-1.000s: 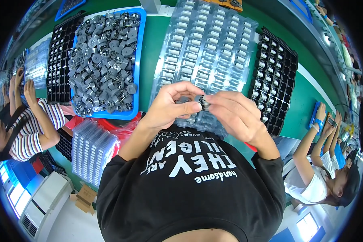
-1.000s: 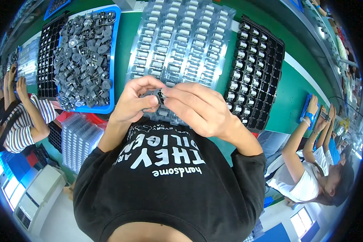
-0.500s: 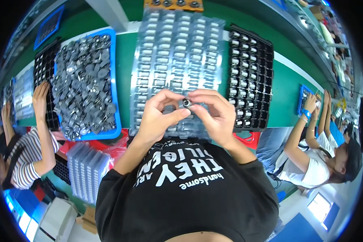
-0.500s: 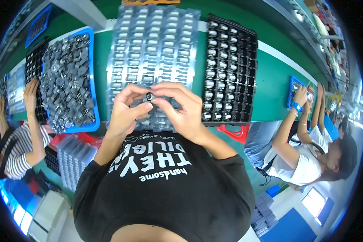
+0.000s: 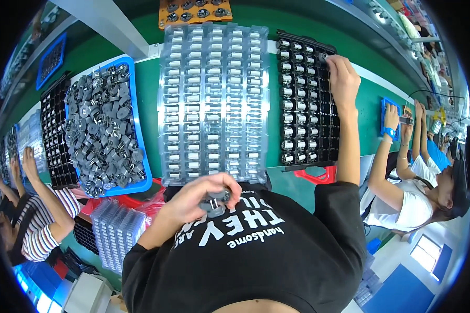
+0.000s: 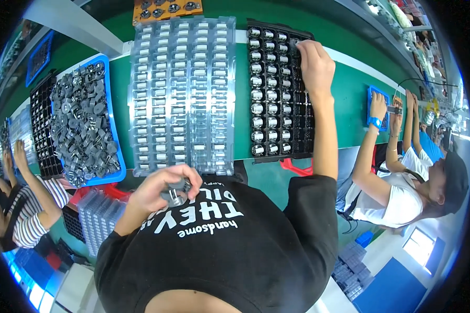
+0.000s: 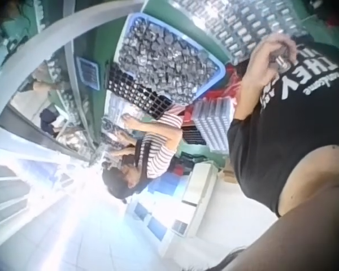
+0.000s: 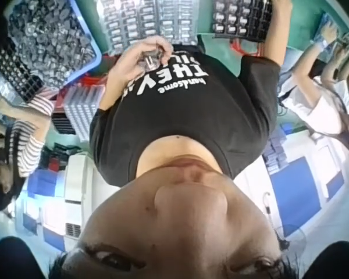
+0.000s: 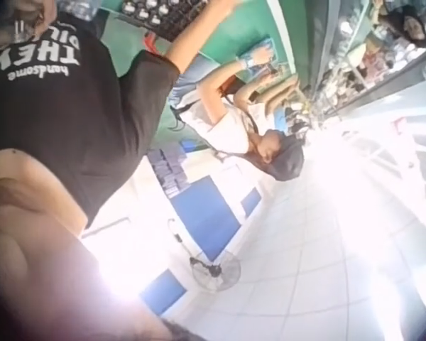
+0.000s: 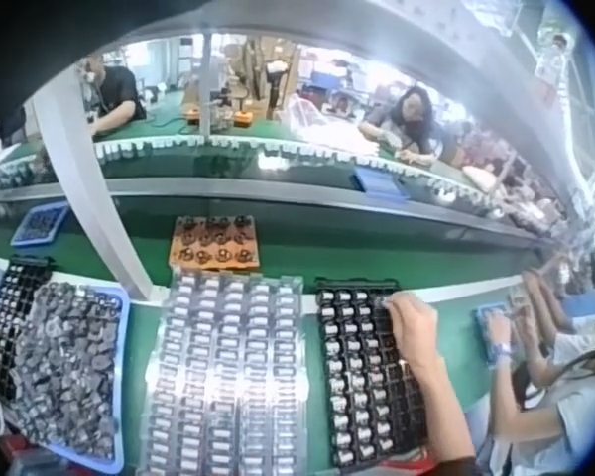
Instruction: The person sorts small electronic components by hand, placing them from a component bin into plastic trays on a factory assembly line.
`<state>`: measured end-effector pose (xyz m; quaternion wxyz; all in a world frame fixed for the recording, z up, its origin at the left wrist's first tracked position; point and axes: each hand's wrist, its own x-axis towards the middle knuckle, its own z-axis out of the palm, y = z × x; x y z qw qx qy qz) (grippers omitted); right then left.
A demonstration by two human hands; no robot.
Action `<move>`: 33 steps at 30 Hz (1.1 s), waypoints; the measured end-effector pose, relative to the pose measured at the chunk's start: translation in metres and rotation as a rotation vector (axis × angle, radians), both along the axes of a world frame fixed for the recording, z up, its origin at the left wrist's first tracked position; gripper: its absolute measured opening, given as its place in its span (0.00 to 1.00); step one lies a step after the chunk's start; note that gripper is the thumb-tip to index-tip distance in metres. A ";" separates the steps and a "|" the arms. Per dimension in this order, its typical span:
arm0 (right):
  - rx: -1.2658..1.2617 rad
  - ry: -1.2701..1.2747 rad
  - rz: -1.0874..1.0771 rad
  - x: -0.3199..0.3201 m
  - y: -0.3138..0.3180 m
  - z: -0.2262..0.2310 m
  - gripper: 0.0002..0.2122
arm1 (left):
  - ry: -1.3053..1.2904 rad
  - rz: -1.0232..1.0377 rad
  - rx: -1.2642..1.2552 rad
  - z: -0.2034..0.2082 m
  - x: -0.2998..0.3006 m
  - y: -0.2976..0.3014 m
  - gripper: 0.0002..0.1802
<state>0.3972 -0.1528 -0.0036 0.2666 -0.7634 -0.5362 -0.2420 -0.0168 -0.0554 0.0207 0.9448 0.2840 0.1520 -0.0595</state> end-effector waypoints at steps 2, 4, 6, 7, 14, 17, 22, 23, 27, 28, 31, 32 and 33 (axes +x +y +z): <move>-0.120 -0.169 0.005 0.026 0.003 -0.009 0.02 | 0.017 -0.046 -0.074 -0.008 -0.007 -0.001 0.14; -0.167 -0.184 0.036 0.035 0.010 -0.015 0.02 | 0.031 -0.007 -0.071 -0.010 -0.012 -0.004 0.13; -0.242 -0.213 0.068 0.044 0.015 -0.022 0.02 | -0.034 -0.088 0.426 -0.015 -0.016 -0.003 0.11; -0.237 -0.208 0.077 0.049 0.015 -0.023 0.02 | -0.026 -0.080 0.431 -0.015 -0.018 -0.001 0.11; -0.388 -0.214 0.126 0.063 0.017 -0.026 0.02 | -0.176 -0.069 0.767 -0.001 -0.029 0.007 0.08; -0.475 -0.206 0.092 0.051 0.015 -0.014 0.04 | -0.342 -0.116 0.699 -0.016 -0.041 0.021 0.12; -0.440 0.244 0.488 -0.084 0.021 0.028 0.08 | -0.066 -0.031 0.492 -0.024 -0.053 0.015 0.12; -0.502 0.318 0.691 -0.108 0.017 0.029 0.08 | 0.045 0.019 0.312 -0.024 -0.053 0.014 0.15; -0.702 0.439 0.977 -0.164 0.012 0.027 0.06 | 0.030 0.323 -0.069 -0.043 -0.045 0.009 0.18; -0.710 0.438 0.975 -0.167 0.009 0.025 0.06 | 0.004 0.366 -0.083 -0.043 -0.041 0.011 0.16; -0.730 0.407 0.982 -0.167 0.006 0.023 0.07 | -0.066 0.448 -0.060 -0.043 -0.027 0.018 0.13; -0.740 0.381 0.980 -0.166 0.006 0.023 0.08 | -0.057 0.423 -0.109 -0.044 -0.026 0.023 0.15; -0.742 0.377 0.989 -0.166 0.005 0.023 0.08 | -0.058 0.433 -0.109 -0.041 -0.024 0.025 0.15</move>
